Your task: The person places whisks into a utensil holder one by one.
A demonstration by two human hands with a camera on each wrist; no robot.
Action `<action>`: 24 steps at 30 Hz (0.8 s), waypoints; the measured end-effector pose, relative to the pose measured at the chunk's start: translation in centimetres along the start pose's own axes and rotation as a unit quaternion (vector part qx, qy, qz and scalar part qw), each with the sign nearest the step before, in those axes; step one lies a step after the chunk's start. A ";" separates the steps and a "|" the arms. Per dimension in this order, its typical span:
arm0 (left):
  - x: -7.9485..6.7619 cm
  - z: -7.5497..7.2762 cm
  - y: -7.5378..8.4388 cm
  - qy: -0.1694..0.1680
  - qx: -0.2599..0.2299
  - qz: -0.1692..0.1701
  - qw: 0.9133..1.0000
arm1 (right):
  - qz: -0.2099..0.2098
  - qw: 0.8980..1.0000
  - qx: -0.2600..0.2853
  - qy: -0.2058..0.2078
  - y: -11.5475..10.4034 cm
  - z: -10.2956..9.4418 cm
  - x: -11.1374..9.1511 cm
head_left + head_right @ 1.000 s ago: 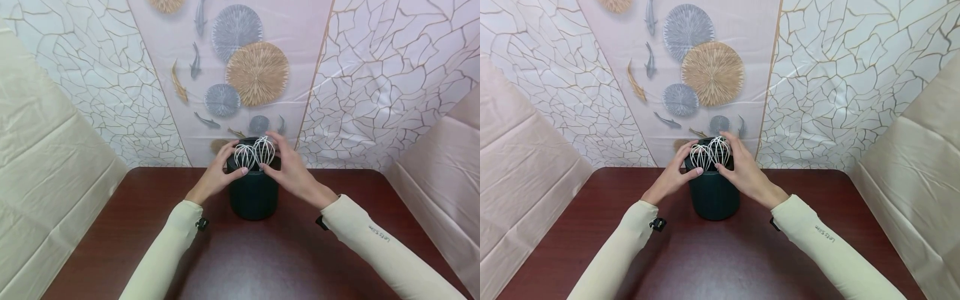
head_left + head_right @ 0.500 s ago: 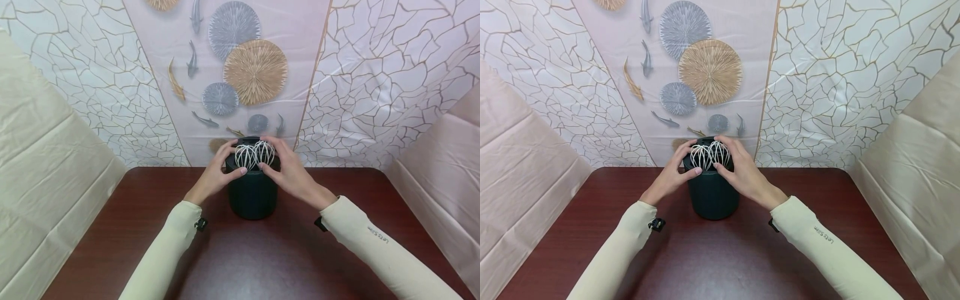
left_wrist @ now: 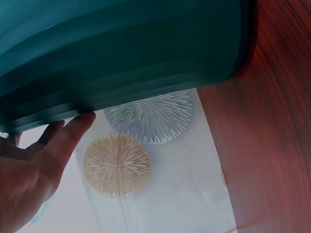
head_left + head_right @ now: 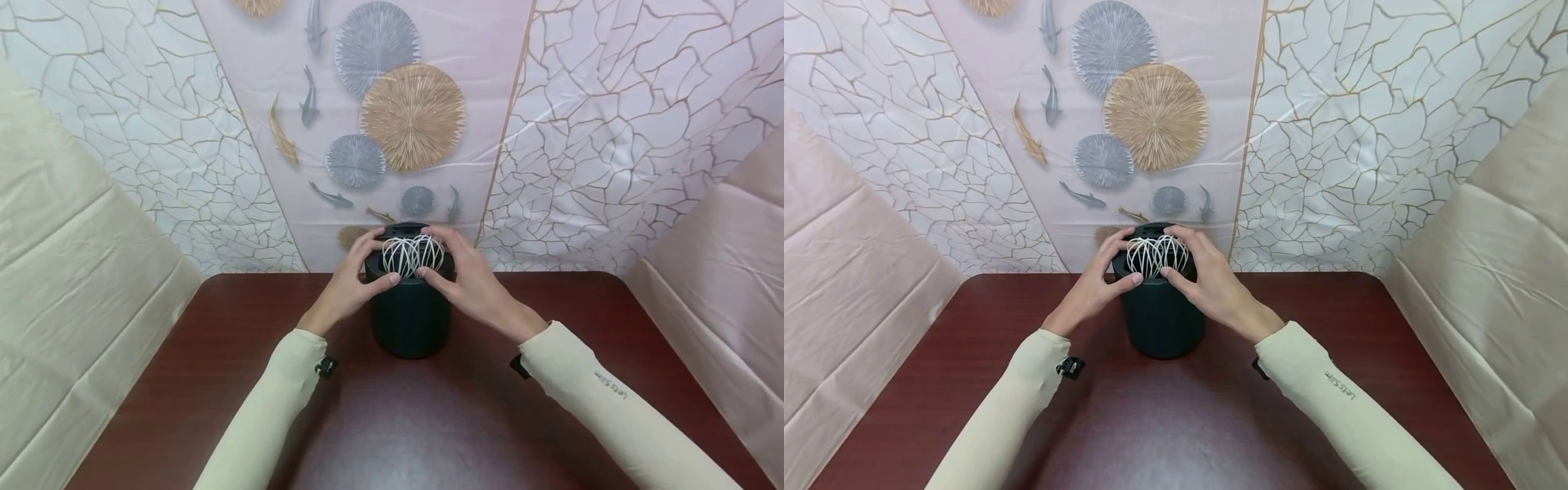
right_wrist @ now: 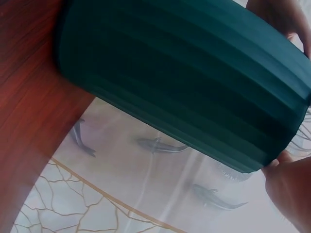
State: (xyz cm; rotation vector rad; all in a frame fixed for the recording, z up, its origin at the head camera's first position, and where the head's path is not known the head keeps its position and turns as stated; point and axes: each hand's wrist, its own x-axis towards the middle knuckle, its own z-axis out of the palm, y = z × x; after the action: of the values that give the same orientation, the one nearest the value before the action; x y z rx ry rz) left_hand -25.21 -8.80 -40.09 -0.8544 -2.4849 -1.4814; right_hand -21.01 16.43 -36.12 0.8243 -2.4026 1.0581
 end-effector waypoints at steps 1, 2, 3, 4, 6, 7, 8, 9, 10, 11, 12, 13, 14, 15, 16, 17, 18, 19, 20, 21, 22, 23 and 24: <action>0.0 0.0 0.0 0.000 -0.001 0.001 1.000 | 0.001 1.000 0.000 0.002 0.1 0.1 0.0; 0.1 0.0 0.0 0.001 0.000 0.003 1.000 | 0.002 1.000 0.000 0.005 0.1 0.1 -0.1; 0.2 0.0 0.1 0.001 0.001 0.004 1.000 | 0.002 1.000 0.000 0.008 0.1 0.1 -0.1; 0.2 0.0 0.1 0.001 0.000 0.004 1.000 | 0.001 1.000 -0.002 0.010 0.1 0.1 -0.1; 0.3 0.0 0.1 0.002 0.002 0.004 1.000 | -0.004 1.000 -0.005 0.014 0.1 0.1 -0.1; 0.3 0.0 0.1 0.001 0.004 0.003 1.000 | -0.009 1.000 -0.008 0.015 0.1 0.2 -0.1; 0.2 -0.1 0.1 0.000 0.007 0.000 1.000 | -0.013 1.000 -0.014 0.016 0.1 0.2 0.0; 0.2 -0.1 0.1 0.000 0.009 -0.003 1.000 | -0.018 1.000 -0.018 0.017 0.1 0.3 0.0; 0.2 -0.2 0.1 0.000 0.010 -0.004 1.000 | -0.023 0.999 -0.022 0.020 0.1 0.4 0.1; 0.2 -0.2 0.1 0.002 0.011 -0.005 1.000 | -0.027 0.999 -0.027 0.023 0.1 0.5 0.2; 0.3 -0.3 0.0 0.003 0.011 -0.005 1.000 | -0.031 0.999 -0.031 0.026 0.2 0.6 0.3; 0.3 -0.4 0.0 0.005 0.009 -0.005 1.000 | -0.034 0.998 -0.035 0.027 0.3 0.7 0.3; 0.3 -0.4 0.0 0.007 0.007 -0.004 1.000 | -0.036 0.998 -0.037 0.028 0.3 0.9 0.4; 0.3 -0.5 0.0 0.010 0.006 -0.003 1.000 | -0.037 0.998 -0.038 0.030 0.3 1.0 0.5; 0.3 -0.5 0.0 0.011 0.004 -0.003 1.000 | -0.038 0.998 -0.039 0.030 0.3 1.1 0.5; 0.3 -0.5 0.0 0.011 0.002 -0.004 1.000 | -0.037 0.998 -0.040 0.031 0.4 1.2 0.5; 0.3 -0.5 -0.1 0.009 0.001 -0.004 1.000 | -0.036 0.998 -0.040 0.031 0.5 1.3 0.4; 0.3 -0.4 -0.1 0.007 0.001 -0.004 1.000 | -0.034 0.998 -0.040 0.032 0.6 1.3 0.4; 0.3 -0.3 -0.1 0.005 0.003 -0.003 1.000 | -0.032 0.998 -0.041 0.034 0.6 1.3 0.3; 0.4 -0.2 -0.1 0.005 0.005 -0.002 1.000 | -0.030 0.998 -0.042 0.037 0.7 1.3 0.2; 0.4 -0.2 -0.2 0.005 0.007 0.000 1.000 | -0.030 0.998 -0.043 0.039 0.8 1.3 0.2; 0.4 -0.1 -0.1 0.006 0.009 0.004 1.000 | -0.030 0.998 -0.044 0.041 0.9 1.2 0.1; 0.5 0.0 -0.1 0.008 0.014 0.006 1.000 | -0.031 0.998 -0.045 0.041 1.0 1.2 0.1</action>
State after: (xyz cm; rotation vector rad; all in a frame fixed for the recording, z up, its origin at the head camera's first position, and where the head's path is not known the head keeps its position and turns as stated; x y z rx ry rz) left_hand -25.68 -8.66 -40.01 -0.8489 -2.4779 -1.4400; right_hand -21.82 16.00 -37.37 0.8037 -2.3234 0.9332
